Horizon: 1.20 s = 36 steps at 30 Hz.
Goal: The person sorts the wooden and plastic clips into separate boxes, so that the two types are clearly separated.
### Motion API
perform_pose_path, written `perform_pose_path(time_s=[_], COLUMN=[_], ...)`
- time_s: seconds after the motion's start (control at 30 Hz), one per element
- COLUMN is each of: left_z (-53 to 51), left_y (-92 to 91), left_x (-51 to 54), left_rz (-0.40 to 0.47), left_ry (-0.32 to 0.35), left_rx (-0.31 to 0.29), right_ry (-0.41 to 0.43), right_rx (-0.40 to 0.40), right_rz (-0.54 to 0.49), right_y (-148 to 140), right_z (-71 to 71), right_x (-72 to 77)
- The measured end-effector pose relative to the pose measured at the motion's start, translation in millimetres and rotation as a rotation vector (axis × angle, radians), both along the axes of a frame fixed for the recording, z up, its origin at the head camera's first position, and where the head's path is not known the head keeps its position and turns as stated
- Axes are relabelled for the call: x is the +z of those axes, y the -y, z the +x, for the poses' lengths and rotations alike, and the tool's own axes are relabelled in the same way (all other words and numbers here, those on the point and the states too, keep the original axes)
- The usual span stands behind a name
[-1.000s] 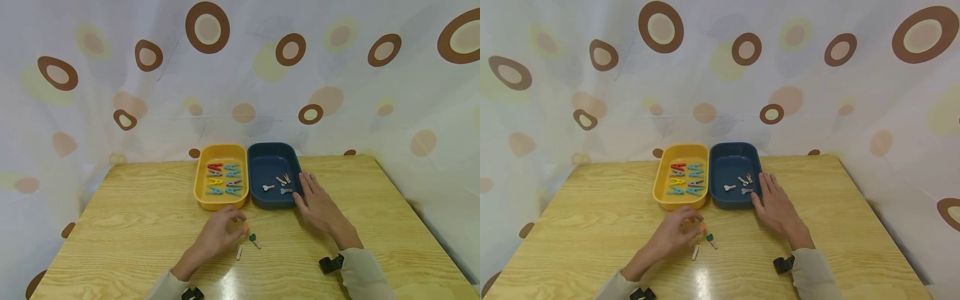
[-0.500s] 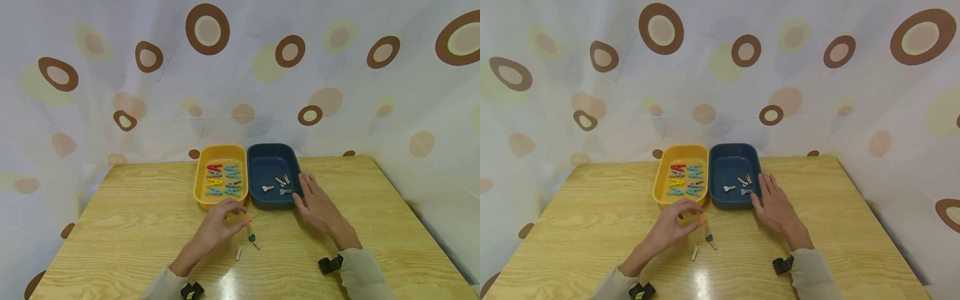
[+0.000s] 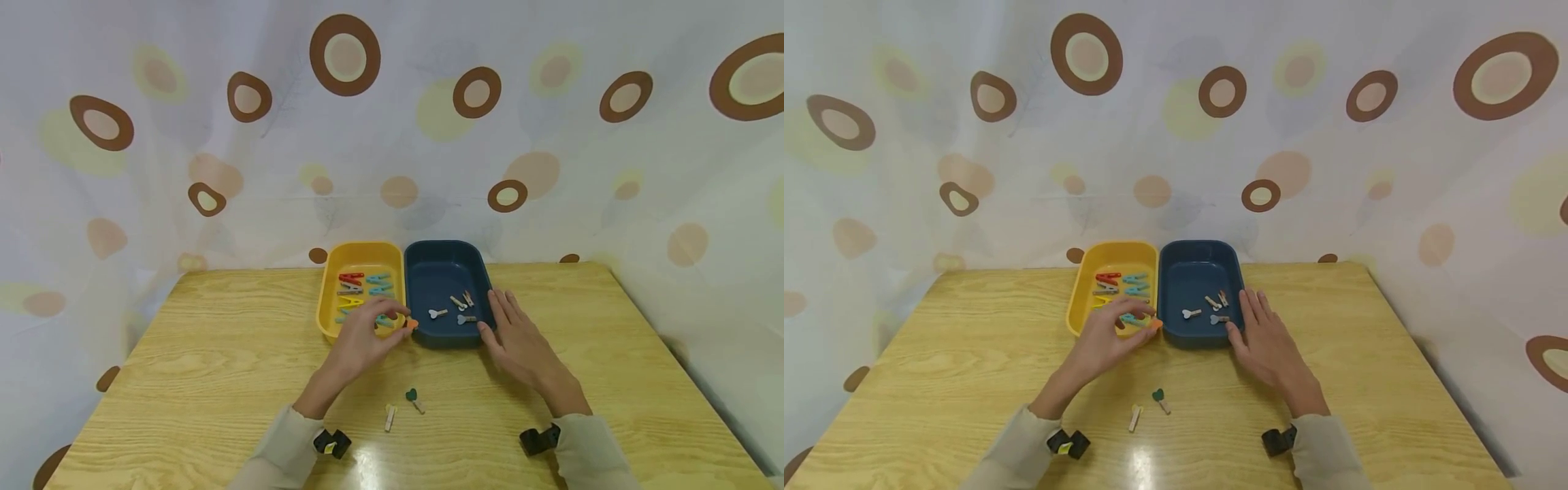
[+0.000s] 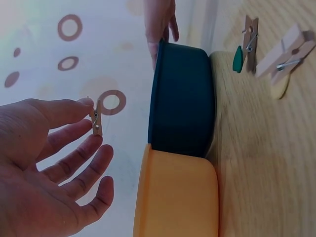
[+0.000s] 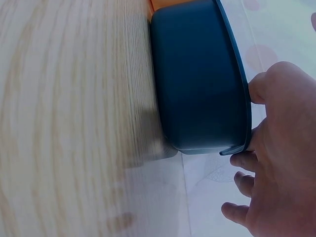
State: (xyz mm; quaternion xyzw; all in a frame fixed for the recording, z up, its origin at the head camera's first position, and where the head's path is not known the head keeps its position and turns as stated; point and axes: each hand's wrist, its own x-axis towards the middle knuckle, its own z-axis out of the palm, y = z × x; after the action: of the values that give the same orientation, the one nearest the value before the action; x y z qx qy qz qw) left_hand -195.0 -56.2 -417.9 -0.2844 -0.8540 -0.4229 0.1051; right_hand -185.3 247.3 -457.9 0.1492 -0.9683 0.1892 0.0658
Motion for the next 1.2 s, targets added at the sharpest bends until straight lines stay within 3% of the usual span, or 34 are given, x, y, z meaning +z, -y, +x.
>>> perform_pose_path(time_s=[0.33,0.73,0.93,1.2], left_z=[-25.6,-51.3,-65.6,-78.3], left_y=[-18.3,-44.2,-56.7,-70.0], left_x=[4.3,2.1,-3.0,-7.6], left_rz=[-0.013,-0.047,-0.080,-0.059], left_ry=[0.022,0.040,0.049,0.088], left_rx=[0.001,-0.018,-0.016,-0.005], right_ry=[-0.009,0.006,0.014,0.001], right_rx=[-0.013,-0.024,-0.017,-0.006], right_rz=[0.016,0.012,0.008,0.014], right_y=[-2.2,-2.9,-1.7,0.3], right_z=[3.7,4.5,3.9,1.5], right_x=[1.5,0.9,2.6,1.3])
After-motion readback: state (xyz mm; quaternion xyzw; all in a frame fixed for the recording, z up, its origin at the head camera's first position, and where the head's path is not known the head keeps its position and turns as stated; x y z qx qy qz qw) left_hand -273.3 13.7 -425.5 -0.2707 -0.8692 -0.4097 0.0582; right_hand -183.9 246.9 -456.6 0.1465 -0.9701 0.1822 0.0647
